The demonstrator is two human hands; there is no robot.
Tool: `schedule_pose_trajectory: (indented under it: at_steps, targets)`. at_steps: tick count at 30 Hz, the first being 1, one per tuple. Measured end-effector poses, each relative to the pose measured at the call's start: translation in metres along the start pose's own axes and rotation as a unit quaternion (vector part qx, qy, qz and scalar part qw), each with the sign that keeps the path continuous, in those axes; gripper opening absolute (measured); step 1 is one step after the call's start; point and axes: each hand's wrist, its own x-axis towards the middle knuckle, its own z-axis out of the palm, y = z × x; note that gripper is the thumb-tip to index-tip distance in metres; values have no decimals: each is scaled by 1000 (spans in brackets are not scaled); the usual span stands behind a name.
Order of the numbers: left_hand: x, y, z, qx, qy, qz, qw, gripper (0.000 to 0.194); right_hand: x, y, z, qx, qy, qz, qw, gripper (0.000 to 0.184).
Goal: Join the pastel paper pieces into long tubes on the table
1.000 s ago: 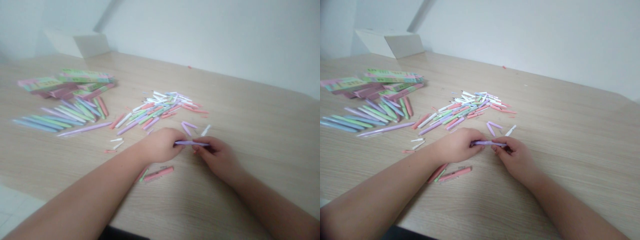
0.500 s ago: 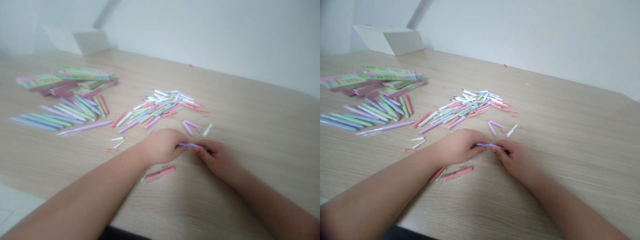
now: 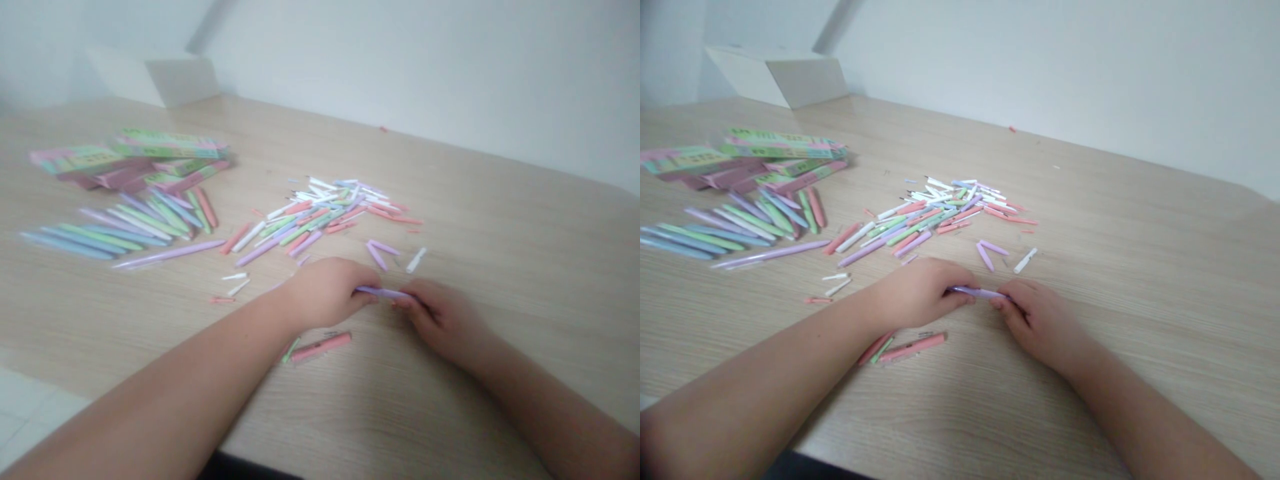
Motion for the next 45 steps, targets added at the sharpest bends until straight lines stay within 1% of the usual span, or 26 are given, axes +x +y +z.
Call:
schedule_pose_trajectory:
  at_steps: [2, 3, 4, 6, 7, 9, 10, 12, 14, 15, 17, 20, 21, 23, 24, 26, 27, 30, 31, 35, 37, 39, 40, 41, 42, 45]
  targets:
    - [0, 1, 0, 1, -1, 5, 1000, 26, 2, -2, 1, 3, -13, 12, 1000, 39]
    - [0, 1, 0, 2, -1, 6, 1000, 26, 3, -2, 2, 13, -16, 22, 1000, 40]
    - [0, 1, 0, 2, 1, 5, 1000, 26, 3, -3, 3, 25, -11, 31, 999, 38]
    - [1, 2, 0, 1, 6, -4, 1000, 25, 3, -2, 7, 54, 19, 43, 997, 24]
    - [1, 2, 0, 1, 8, -10, 1000, 25, 1, -1, 9, 68, 39, 46, 996, 24]
    - [2, 1, 0, 2, 10, -23, 1000, 24, -3, 1, 11, 87, 74, 46, 992, 35]
    - [2, 1, 0, 0, 11, -27, 1000, 24, -5, 2, 11, 90, 81, 44, 992, 36]
    - [2, 0, 1, -7, 13, -26, 1000, 26, -8, 3, 8, 79, 72, 38, 994, 27]
    - [2, 0, 1, -10, 14, -18, 1000, 26, -9, 3, 3, 50, 46, 43, 997, 18]
    - [2, 0, 2, -9, 14, -14, 1000, 25, -8, 2, 0, 36, 31, 49, 998, 17]
    - [1, 1, 1, -4, 12, -8, 1000, 24, -5, 1, -4, 18, 11, 61, 998, 23]
    - [1, 2, 1, 0, 11, -8, 1000, 24, -1, -1, -4, 18, 1, 62, 998, 35]
    - [1, 2, 1, 0, 12, -9, 1000, 24, 0, -1, -3, 24, 4, 61, 998, 34]
    - [1, 2, 1, 2, 16, -13, 1000, 24, 0, 1, 1, 56, 24, 64, 996, 23]
    - [1, 1, 1, 2, 18, -17, 1000, 24, -2, 3, 2, 80, 37, 65, 994, 25]
    - [2, 0, 1, 1, 20, -25, 1000, 24, -5, 6, 4, 118, 62, 61, 989, 38]
    - [2, 0, 2, -1, 19, -27, 999, 24, -7, 7, 3, 119, 67, 56, 989, 37]
    - [1, 0, 1, -7, 20, -21, 1000, 24, -9, 7, -3, 53, 49, 40, 997, 16]
    - [1, 0, 1, -6, 20, -19, 1000, 23, -9, 6, -5, 31, 40, 41, 998, 15]
    - [0, 1, -1, -2, 22, -9, 1000, 21, -5, 1, -10, 18, 10, 59, 998, 31]
    - [1, 1, -1, -10, 20, -10, 1000, 22, -5, 2, -8, 30, 4, 51, 998, 36]
    - [1, 0, -1, -17, 20, -16, 1000, 22, -6, 5, -5, 57, 25, 41, 997, 27]
    - [1, -1, -1, -19, 21, -18, 999, 23, -7, 6, -4, 69, 44, 39, 996, 26]
    - [2, -1, -1, -19, 20, -19, 999, 23, -8, 8, -3, 75, 58, 38, 995, 29]
    - [2, -2, -1, -19, 20, -20, 999, 22, -9, 9, -3, 70, 65, 35, 995, 30]
    - [2, -3, 0, -15, 18, -18, 1000, 22, -9, 8, -5, 9, 56, 12, 998, 16]
